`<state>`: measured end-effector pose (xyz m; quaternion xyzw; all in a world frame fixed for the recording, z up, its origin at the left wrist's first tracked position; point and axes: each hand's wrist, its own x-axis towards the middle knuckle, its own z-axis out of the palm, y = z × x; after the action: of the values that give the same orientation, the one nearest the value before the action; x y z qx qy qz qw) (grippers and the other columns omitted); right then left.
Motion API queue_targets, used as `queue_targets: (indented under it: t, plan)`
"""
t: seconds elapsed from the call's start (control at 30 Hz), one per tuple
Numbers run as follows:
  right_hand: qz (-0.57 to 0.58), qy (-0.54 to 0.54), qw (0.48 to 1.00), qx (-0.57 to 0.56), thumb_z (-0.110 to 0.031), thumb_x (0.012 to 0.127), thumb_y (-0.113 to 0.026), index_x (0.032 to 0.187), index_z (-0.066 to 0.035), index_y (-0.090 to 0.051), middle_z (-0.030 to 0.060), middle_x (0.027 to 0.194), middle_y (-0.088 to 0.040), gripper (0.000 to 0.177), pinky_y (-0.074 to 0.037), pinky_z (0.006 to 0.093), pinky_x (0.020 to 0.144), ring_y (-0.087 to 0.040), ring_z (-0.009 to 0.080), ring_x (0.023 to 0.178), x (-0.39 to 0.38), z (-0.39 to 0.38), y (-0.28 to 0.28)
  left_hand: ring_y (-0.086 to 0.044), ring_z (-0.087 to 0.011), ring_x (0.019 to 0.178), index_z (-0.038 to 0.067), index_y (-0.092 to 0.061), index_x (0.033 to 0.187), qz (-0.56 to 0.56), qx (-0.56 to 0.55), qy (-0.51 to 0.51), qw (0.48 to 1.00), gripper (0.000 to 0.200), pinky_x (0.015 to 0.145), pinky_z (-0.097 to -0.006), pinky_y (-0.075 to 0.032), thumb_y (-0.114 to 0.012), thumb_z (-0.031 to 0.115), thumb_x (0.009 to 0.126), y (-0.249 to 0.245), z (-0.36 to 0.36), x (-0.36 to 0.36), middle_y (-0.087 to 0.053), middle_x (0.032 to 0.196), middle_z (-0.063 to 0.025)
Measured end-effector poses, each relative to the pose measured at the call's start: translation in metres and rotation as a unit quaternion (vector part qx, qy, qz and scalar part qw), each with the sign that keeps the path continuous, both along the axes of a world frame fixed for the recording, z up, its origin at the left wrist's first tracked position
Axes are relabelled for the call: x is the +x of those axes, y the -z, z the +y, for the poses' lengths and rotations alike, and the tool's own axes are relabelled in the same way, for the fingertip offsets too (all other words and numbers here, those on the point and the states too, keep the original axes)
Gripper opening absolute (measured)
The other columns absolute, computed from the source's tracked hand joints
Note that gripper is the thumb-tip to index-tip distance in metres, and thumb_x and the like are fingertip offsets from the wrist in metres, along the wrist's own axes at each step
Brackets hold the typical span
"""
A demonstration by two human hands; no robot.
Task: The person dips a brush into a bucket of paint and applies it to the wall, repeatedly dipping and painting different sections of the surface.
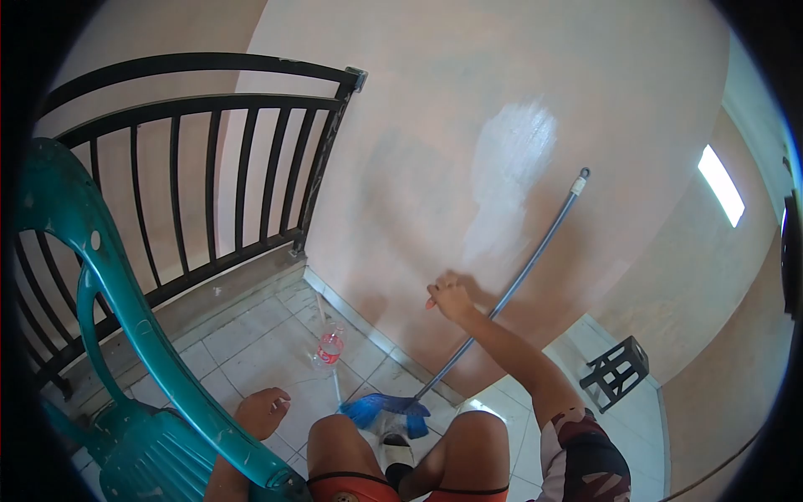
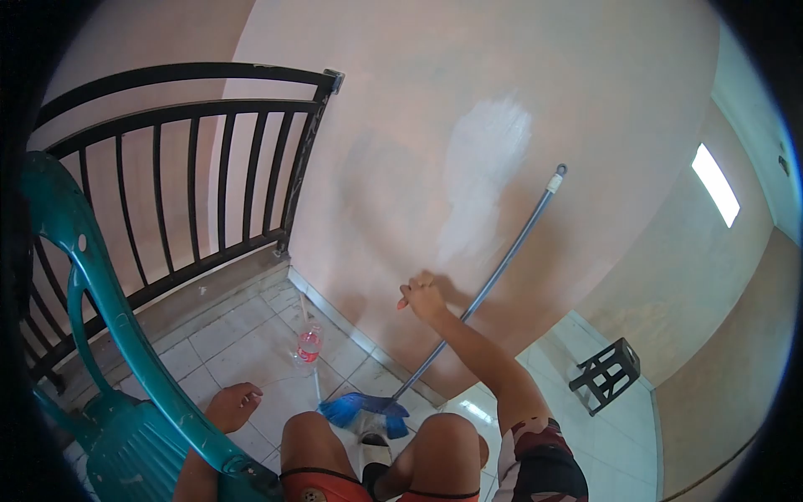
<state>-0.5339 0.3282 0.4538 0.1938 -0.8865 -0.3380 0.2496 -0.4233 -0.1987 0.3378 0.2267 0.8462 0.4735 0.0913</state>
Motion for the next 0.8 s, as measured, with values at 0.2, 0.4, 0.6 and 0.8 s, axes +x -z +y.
queue_targets:
  t: [0.2, 0.4, 0.6, 0.8]
  plan:
    - [0.040, 0.074, 0.966, -0.246, -0.024, 0.093, -0.058, 0.089, -0.010, -0.065, 0.0146, 0.086, -0.062, 0.016, -0.049, 0.0523, 0.064, -0.064, 0.0358, 0.082, -0.022, 0.005, -0.035, -0.067, -0.0275, 0.078, 0.007, -0.068, 0.104, -0.008, -0.008, 0.009, 1.000, 0.018, 0.072, -0.0389, -0.055, -0.064, 0.020, 0.093, -0.001, 0.000, 0.001, -0.071, 0.091, -0.0130]
    - [0.144, 0.031, 0.967, -0.207, -0.022, 0.094, -0.058, 0.096, -0.011, -0.063, 0.0115, 0.094, -0.061, 0.012, -0.050, 0.0507, 0.063, -0.063, 0.0346, 0.080, -0.003, -0.018, -0.201, -0.069, -0.0298, 0.081, 0.006, -0.068, 0.106, 0.046, 0.020, 0.014, 0.999, 0.018, 0.075, -0.0393, -0.055, -0.060, 0.018, 0.095, 0.015, 0.000, -0.004, -0.072, 0.094, -0.0149]
    - [0.110, 0.062, 0.992, -0.030, -0.021, 0.088, -0.060, 0.107, -0.016, -0.061, 0.0067, 0.098, -0.060, 0.019, -0.054, 0.0452, 0.059, -0.068, 0.0269, 0.073, -0.010, 0.007, -0.156, -0.069, -0.0296, 0.082, 0.005, -0.068, 0.108, 0.025, -0.002, 0.019, 1.000, 0.019, 0.076, -0.0393, -0.055, -0.057, 0.015, 0.096, 0.009, 0.001, -0.003, -0.071, 0.095, -0.0162]
    - [-0.075, 0.080, 0.989, -0.104, -0.021, 0.090, -0.059, 0.106, -0.014, -0.062, 0.0094, 0.097, -0.061, 0.018, -0.056, 0.0468, 0.064, -0.069, 0.0298, 0.077, -0.002, -0.001, 0.043, -0.069, -0.0279, 0.082, 0.005, -0.067, 0.108, -0.003, -0.001, 0.010, 1.000, 0.019, 0.077, -0.0383, -0.055, -0.056, 0.014, 0.096, 0.006, -0.003, -0.001, -0.071, 0.091, -0.0154]
